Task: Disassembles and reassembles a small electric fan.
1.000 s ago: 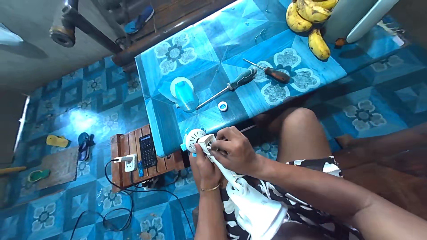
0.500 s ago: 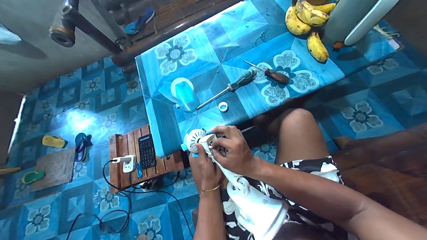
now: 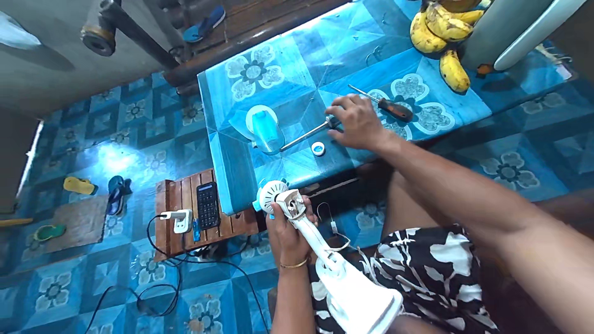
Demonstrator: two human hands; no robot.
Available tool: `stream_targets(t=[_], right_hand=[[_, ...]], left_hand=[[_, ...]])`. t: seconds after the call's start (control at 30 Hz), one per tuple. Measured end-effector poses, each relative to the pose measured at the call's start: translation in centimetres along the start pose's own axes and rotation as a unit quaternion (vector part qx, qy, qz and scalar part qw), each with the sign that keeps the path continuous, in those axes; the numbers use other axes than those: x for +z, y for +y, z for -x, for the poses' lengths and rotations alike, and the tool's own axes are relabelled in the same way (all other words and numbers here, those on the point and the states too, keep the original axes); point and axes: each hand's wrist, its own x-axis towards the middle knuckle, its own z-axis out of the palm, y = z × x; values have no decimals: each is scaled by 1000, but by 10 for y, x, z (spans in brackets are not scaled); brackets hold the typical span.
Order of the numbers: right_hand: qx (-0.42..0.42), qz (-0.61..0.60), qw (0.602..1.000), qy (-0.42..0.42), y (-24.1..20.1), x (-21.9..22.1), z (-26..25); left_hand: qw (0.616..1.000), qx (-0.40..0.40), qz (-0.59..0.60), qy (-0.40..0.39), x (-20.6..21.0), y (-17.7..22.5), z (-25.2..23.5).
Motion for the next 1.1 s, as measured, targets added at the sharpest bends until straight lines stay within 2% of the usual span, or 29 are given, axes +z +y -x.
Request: stream_targets(t=[0.1,0.17,0.33,0.43,0.57,0.77,0.9,1.1], right_hand=[[38,127,983,-129,25,-3,-24],[26,164,975,-145,34,-1,-27],[-3,137,989,-59,21,-22,4],[-4,22,1000,-21,9,-59,49],[-65,-108,992,-1,6,-98,125],[-37,-54,998,22,-17,-114,197],[-57,-9,998,26,-35,-107,207],[-80,-6,996,32,-42,-96,202]], left_hand=[[1000,11,16,-21,-6,1,0],[999,14,23,-35,-8,2,0],[999,29,27,-34,-9,1,1],[997,27,56,-51,-11,2,1],[992,-9,109,-65,-10,6,-3],[990,-32,106,-83,-9,4,-8],[991,-45,102,-74,-8,4,-7],[994,-36,86,-63,-6,4,-5]])
